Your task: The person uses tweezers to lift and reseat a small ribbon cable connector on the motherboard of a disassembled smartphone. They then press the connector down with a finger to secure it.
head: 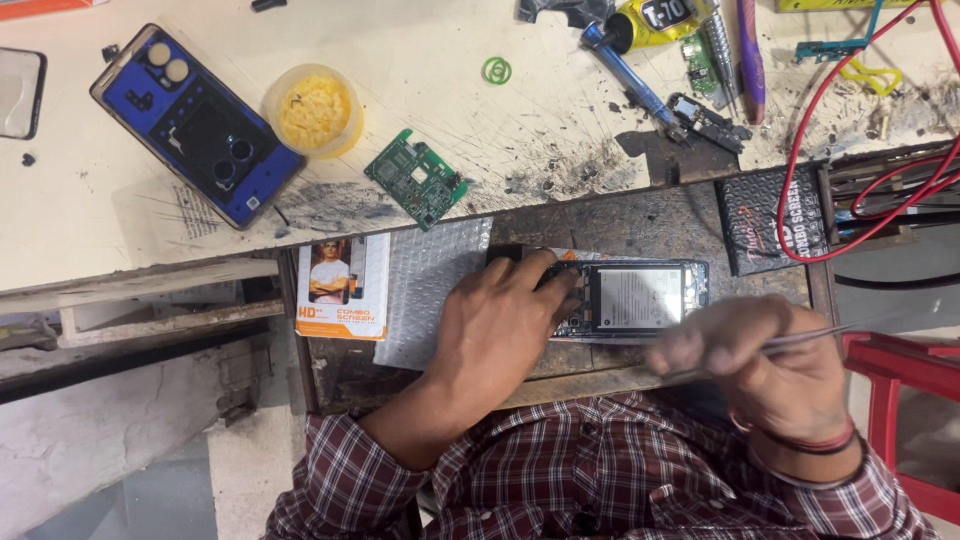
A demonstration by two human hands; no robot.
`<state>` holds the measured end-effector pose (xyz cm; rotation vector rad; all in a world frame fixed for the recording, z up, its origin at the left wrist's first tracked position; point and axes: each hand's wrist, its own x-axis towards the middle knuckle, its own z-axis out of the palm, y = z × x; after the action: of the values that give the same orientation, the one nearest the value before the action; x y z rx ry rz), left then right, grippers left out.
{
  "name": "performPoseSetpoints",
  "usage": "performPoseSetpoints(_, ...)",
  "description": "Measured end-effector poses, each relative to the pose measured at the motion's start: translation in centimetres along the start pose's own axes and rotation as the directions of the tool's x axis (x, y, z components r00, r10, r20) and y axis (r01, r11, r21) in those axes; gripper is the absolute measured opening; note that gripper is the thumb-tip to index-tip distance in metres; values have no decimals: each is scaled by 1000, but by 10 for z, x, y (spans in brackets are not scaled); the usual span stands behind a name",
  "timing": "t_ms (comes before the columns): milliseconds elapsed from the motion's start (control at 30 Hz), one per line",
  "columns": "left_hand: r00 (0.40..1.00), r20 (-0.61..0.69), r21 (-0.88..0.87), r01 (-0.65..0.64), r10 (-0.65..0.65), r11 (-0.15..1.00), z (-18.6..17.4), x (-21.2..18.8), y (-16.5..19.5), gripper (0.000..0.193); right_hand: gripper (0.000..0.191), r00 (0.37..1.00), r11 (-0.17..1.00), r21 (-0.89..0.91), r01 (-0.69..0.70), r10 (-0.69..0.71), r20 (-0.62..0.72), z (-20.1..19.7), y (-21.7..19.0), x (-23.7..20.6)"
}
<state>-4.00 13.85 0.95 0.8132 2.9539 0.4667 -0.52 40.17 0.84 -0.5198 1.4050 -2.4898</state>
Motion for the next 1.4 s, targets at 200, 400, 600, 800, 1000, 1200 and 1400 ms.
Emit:
performPoseSetpoints(200, 998, -62, -64, -6, 2, 998, -4, -1, 1, 31, 29, 994, 845, -534, 15, -68, -80, -9, 18, 5)
performPoseSetpoints(400, 997, -79, -55, -18, 13, 998, -4, 1, 1, 32, 18, 971, 855, -513, -74, -55, -231, -6, 30, 12)
performPoseSetpoints(600, 995, -100, -66, -17, 10, 998, 1, -1, -1, 34, 14, 942, 879, -462, -120, -46, -332, -6, 37, 18)
performPoseSetpoints(800, 974, -228, -106, -26, 1, 994, 9, -2, -5, 40, 12, 946, 798, -593, -106, -104, -309, -3, 34, 21)
performPoseSetpoints(1000, 948, -304, -272, -181, 94, 945, 19, -6, -2, 32, 10, 985, 679, -733, -52, -84, -148, 9, 26, 24)
performPoseSetpoints(1200, 919, -377, -293, -233, 111, 927, 26, -11, -1, 17, 16, 997, 569, -822, 16, -70, -29, 13, 25, 27)
performPoseSetpoints(1400, 954, -301, -267, -100, 16, 958, 19, -5, -6, 20, 14, 975, 664, -746, -50, -129, -180, 11, 21, 27)
